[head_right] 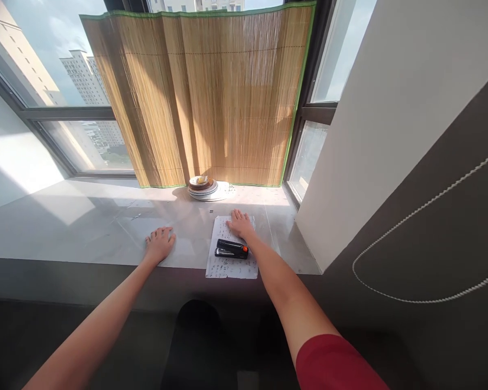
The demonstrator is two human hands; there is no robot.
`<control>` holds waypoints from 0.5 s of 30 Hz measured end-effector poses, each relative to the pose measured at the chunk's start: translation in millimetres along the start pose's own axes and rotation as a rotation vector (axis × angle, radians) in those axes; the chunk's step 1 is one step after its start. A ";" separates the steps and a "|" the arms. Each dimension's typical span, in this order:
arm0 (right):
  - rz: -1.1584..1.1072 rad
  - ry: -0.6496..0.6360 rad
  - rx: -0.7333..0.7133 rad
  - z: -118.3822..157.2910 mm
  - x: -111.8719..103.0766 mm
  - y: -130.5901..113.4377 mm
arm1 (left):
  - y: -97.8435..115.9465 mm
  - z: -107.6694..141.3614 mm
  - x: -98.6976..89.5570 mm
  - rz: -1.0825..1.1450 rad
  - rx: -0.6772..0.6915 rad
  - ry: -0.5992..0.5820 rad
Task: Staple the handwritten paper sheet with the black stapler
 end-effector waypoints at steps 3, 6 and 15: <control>0.016 -0.020 0.013 17.4 -4.1 19.3 | 1.5 0.5 1.6 0.018 -0.006 -0.028; 0.020 -0.028 0.022 30.4 -4.5 27.7 | 0.7 0.3 0.8 0.026 -0.007 -0.029; 0.051 -0.029 0.017 21.2 -0.5 23.7 | 73.7 22.7 2.0 0.169 0.155 -0.093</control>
Point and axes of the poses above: each hand's wrist, its own z-axis away from the middle knuckle, its own x-axis out of the palm, y = z × x, the point moved 7 cm from there along -z, towards the middle knuckle, and after that the axes turned 4 degrees about -x, right-handed, at the moved point
